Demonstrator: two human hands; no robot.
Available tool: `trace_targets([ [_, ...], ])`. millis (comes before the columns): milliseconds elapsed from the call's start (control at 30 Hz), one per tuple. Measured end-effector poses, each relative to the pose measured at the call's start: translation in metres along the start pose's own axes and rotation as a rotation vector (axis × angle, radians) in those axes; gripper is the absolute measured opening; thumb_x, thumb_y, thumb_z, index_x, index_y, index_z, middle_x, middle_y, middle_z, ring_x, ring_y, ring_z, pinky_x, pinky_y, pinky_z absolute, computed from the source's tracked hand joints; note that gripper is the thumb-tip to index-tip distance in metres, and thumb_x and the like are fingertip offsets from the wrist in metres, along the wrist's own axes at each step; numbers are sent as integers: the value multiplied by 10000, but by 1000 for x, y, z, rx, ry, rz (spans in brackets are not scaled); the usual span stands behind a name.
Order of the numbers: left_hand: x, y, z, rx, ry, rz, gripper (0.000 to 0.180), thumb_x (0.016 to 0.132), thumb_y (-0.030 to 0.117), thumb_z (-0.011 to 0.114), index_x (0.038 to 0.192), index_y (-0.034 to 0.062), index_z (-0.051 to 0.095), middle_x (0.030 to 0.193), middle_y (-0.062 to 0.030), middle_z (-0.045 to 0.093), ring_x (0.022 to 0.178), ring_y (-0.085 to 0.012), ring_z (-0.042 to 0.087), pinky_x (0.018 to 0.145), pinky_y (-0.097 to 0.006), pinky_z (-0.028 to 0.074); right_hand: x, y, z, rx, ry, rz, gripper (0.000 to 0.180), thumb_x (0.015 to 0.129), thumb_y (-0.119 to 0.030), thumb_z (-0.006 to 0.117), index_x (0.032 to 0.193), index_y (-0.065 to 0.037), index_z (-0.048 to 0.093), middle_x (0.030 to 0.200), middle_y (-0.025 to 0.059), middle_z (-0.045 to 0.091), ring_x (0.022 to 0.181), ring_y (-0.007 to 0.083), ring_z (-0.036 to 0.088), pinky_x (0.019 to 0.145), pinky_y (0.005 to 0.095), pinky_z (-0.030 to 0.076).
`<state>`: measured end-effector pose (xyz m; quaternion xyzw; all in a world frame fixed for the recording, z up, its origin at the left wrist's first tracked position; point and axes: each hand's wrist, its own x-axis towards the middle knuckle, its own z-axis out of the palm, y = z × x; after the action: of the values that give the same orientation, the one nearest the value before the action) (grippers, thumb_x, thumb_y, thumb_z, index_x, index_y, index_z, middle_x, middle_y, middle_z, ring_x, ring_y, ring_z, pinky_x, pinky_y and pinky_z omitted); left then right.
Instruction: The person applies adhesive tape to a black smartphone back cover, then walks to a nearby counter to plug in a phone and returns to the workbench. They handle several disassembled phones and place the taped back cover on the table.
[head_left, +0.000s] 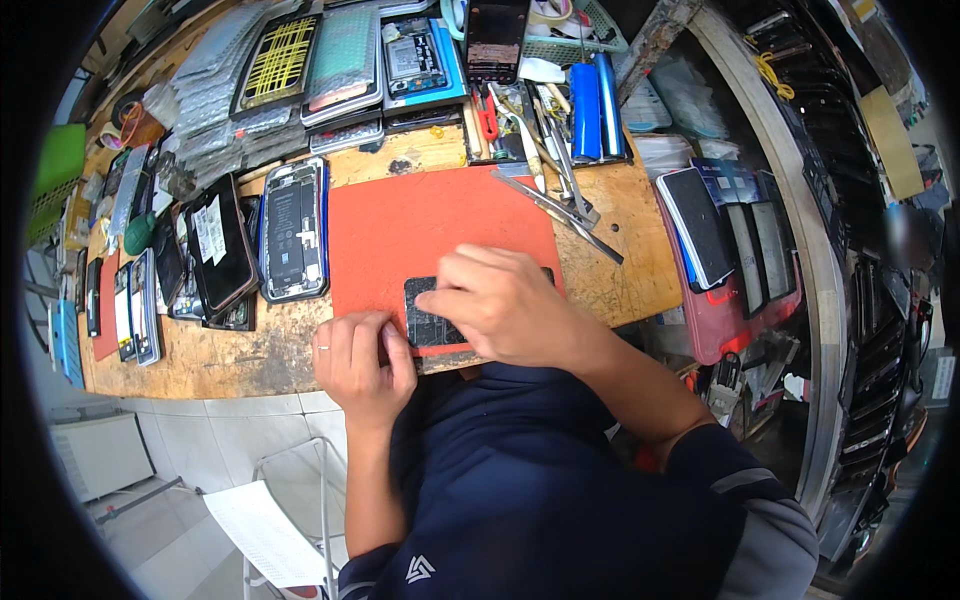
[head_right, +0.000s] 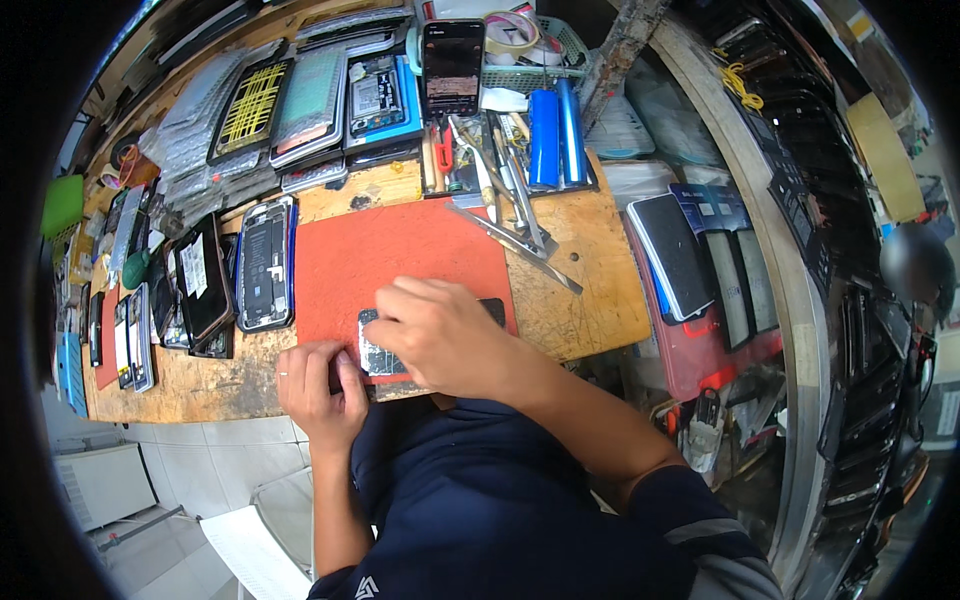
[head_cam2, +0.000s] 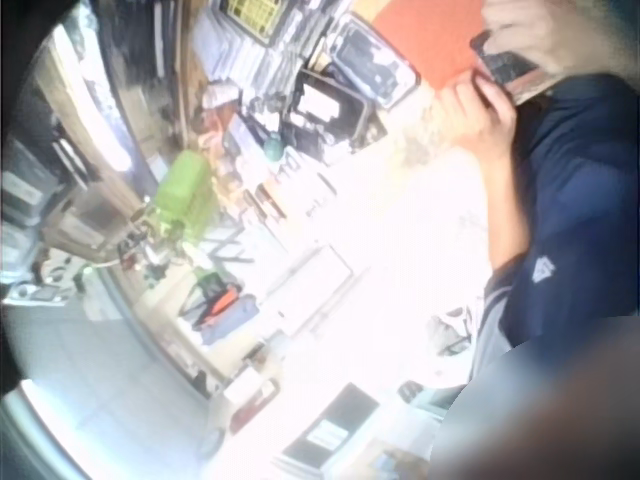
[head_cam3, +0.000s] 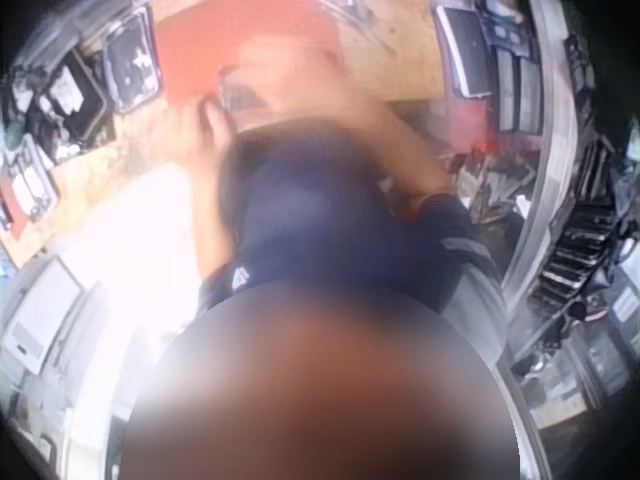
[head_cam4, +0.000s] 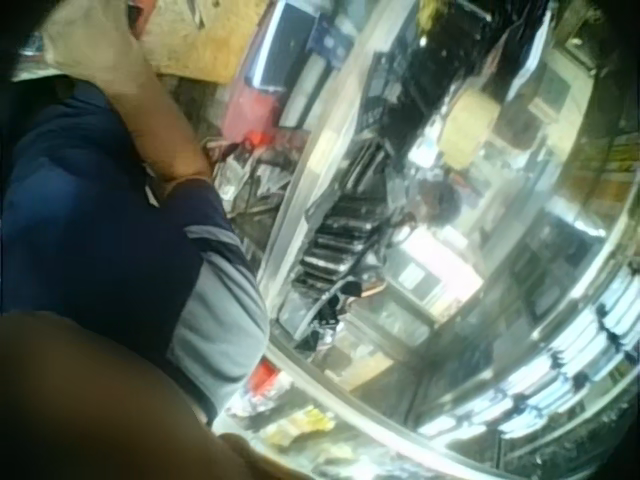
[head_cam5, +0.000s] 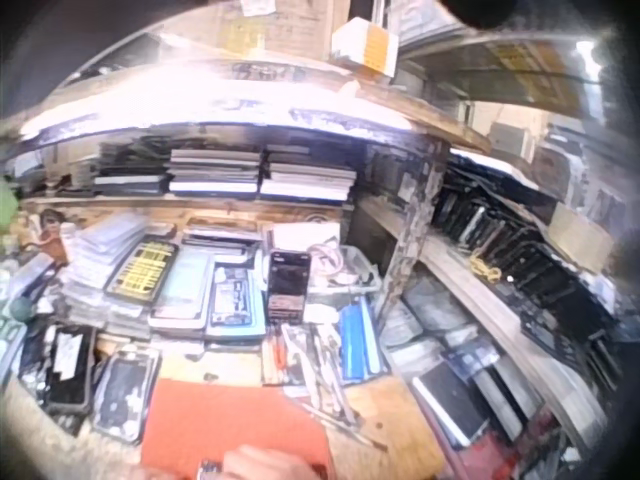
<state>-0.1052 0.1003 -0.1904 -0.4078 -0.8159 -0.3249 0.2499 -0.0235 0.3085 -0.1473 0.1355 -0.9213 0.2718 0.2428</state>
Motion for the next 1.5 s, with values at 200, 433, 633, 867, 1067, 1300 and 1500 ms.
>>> trace_targets([
  [200,0,2,1,15,3,-12,129,835,44,722,960,70,706,923,-90,695,828,-299,637,761,-427,486,-25,9,-18,-22,-29,69,188,789,-20,741,970,-67,750,888,71,605,874,270,648,736,407,541],
  [433,2,4,3,-2,0,-19,136,821,30,702,952,65,711,905,-95,695,817,-308,637,757,-427,487,-70,11,-69,-90,-23,220,258,798,16,748,1038,-68,792,869,75,617,843,278,651,729,410,538],
  [633,3,5,2,-7,3,-13,123,831,13,698,945,59,707,899,-101,692,815,-312,632,758,-432,486,-36,5,-36,-28,-4,117,181,813,-39,744,991,-62,764,888,77,588,872,277,643,747,408,538],
  [867,1,2,0,16,6,-7,148,814,32,718,956,69,704,904,-91,692,817,-301,637,764,-428,488,-23,14,-14,3,-26,80,152,826,-41,746,976,-58,759,882,78,591,863,278,644,731,412,535],
  [1067,0,4,2,-12,6,-32,104,847,20,702,945,55,707,902,-109,694,820,-322,637,750,-435,490,-67,17,-64,-46,7,215,207,845,-17,788,1046,-64,807,885,77,656,808,282,681,707,393,543],
  [1300,2,4,2,5,-11,-12,132,806,36,695,936,59,703,906,-102,694,819,-320,637,758,-441,488,-40,-1,-38,-1,-22,119,211,796,-18,730,1001,-58,759,895,77,613,878,277,655,756,410,547],
  [1500,1,4,-1,-25,-11,-16,93,865,15,692,952,45,704,916,-121,689,845,-340,630,774,-451,484,-5,-13,8,16,-38,-21,274,756,-19,751,1027,-49,768,896,57,587,850,260,634,733,393,534],
])
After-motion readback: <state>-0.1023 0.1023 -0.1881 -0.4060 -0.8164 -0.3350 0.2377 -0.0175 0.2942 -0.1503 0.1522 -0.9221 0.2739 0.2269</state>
